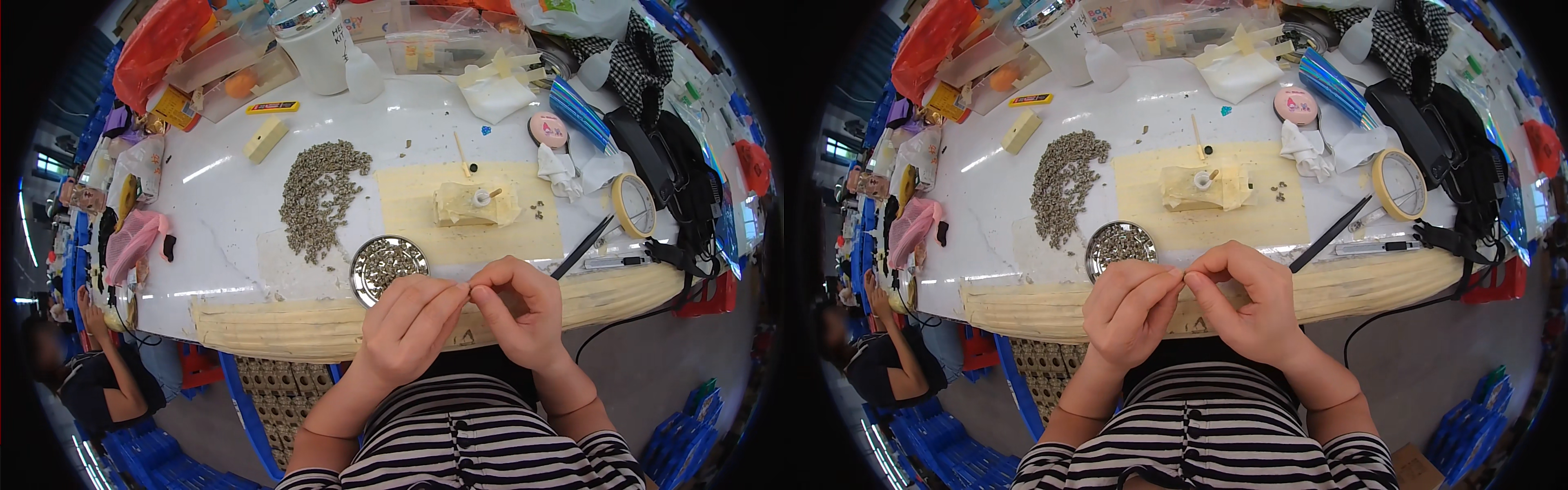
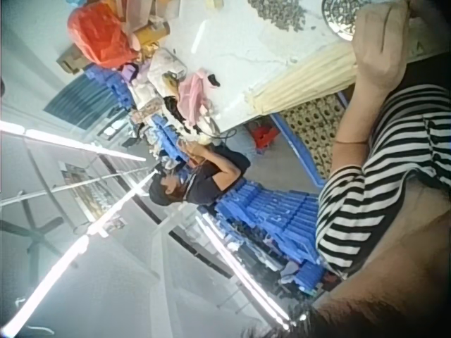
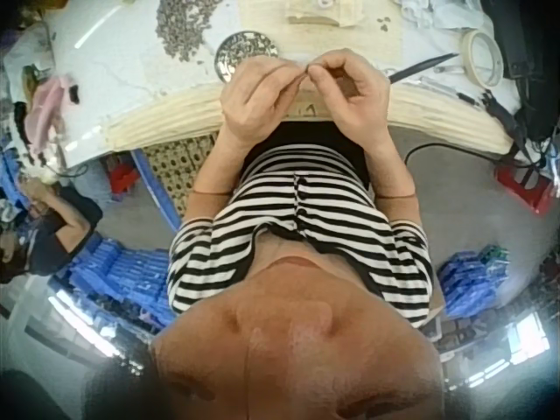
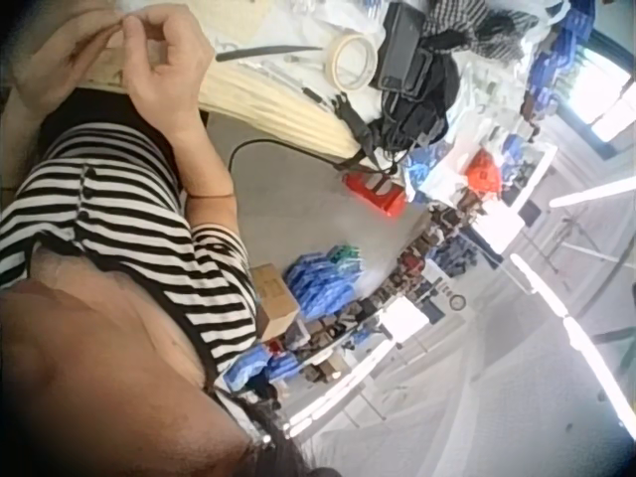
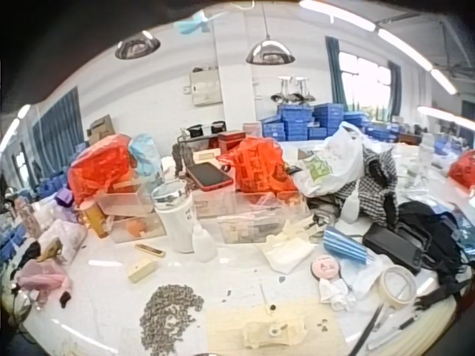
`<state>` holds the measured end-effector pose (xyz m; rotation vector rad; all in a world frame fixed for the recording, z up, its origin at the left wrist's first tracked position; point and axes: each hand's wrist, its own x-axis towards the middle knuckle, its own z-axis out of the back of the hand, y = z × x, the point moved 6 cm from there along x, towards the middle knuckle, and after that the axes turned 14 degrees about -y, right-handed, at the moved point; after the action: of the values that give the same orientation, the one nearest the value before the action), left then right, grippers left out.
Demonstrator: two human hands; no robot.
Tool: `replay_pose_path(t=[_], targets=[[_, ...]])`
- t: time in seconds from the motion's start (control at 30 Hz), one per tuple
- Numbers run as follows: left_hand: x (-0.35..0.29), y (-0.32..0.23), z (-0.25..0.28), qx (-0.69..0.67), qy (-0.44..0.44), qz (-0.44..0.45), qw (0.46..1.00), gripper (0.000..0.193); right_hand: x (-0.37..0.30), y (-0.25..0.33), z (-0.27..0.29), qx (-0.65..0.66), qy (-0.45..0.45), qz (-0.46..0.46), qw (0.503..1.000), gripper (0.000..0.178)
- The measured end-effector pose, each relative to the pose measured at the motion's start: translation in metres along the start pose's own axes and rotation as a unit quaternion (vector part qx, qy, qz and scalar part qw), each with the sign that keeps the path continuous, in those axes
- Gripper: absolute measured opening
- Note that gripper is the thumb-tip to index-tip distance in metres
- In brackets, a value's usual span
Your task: The person picks up a small metal piece and a plastic component from the table and joins them together by hand.
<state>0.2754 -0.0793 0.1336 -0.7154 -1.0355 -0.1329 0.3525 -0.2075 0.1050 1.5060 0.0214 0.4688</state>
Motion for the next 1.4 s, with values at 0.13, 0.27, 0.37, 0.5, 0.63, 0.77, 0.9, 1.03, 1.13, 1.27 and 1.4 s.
replay_pose_path(t=[0.13, 0.27, 0.37, 0.5, 0.63, 0.77, 0.9, 1.03, 1.13, 1.27, 1.4], targets=[[0.0, 0.0, 0.001, -0.016, 0.0, 0.0, 1.0, 0.023, -0.002, -0.008, -0.002, 0.045, 0.031, -0.063, 0.997, 0.006], [0.0, -0.001, 0.003, -0.04, 0.0, 0.001, 0.999, 0.022, -0.002, -0.007, -0.005, 0.059, 0.061, -0.077, 0.993, 0.006], [0.001, -0.001, 0.003, -0.041, -0.003, 0.004, 0.999, 0.022, -0.002, -0.006, -0.005, 0.071, 0.069, -0.065, 0.993, 0.007], [0.0, -0.001, 0.003, -0.027, -0.008, 0.005, 1.0, 0.024, -0.001, -0.003, -0.003, 0.062, 0.038, -0.037, 0.997, 0.006], [-0.001, 0.0, 0.001, -0.005, -0.009, 0.003, 1.0, 0.025, -0.003, 0.0, 0.002, 0.025, -0.004, 0.019, 1.0, 0.004], [-0.004, 0.004, 0.0, 0.016, -0.018, 0.015, 1.0, 0.025, -0.002, 0.018, -0.001, -0.057, -0.036, 0.158, 0.985, 0.014], [-0.002, 0.005, 0.001, 0.013, -0.013, 0.037, 0.999, 0.024, -0.003, 0.027, -0.002, -0.076, -0.03, 0.221, 0.972, 0.022], [-0.002, 0.007, 0.002, 0.006, -0.015, 0.055, 0.998, 0.022, -0.004, 0.026, -0.002, -0.078, -0.034, 0.227, 0.97, 0.024], [-0.003, 0.007, 0.003, 0.004, -0.024, 0.058, 0.998, 0.022, -0.004, 0.025, -0.001, -0.071, -0.041, 0.207, 0.975, 0.023], [-0.002, 0.006, 0.004, -0.003, -0.03, 0.056, 0.998, 0.022, -0.003, 0.023, -0.001, -0.062, -0.037, 0.186, 0.98, 0.021], [-0.002, 0.006, 0.004, -0.012, -0.034, 0.052, 0.998, 0.022, -0.002, 0.02, 0.001, -0.042, -0.033, 0.151, 0.987, 0.019]])
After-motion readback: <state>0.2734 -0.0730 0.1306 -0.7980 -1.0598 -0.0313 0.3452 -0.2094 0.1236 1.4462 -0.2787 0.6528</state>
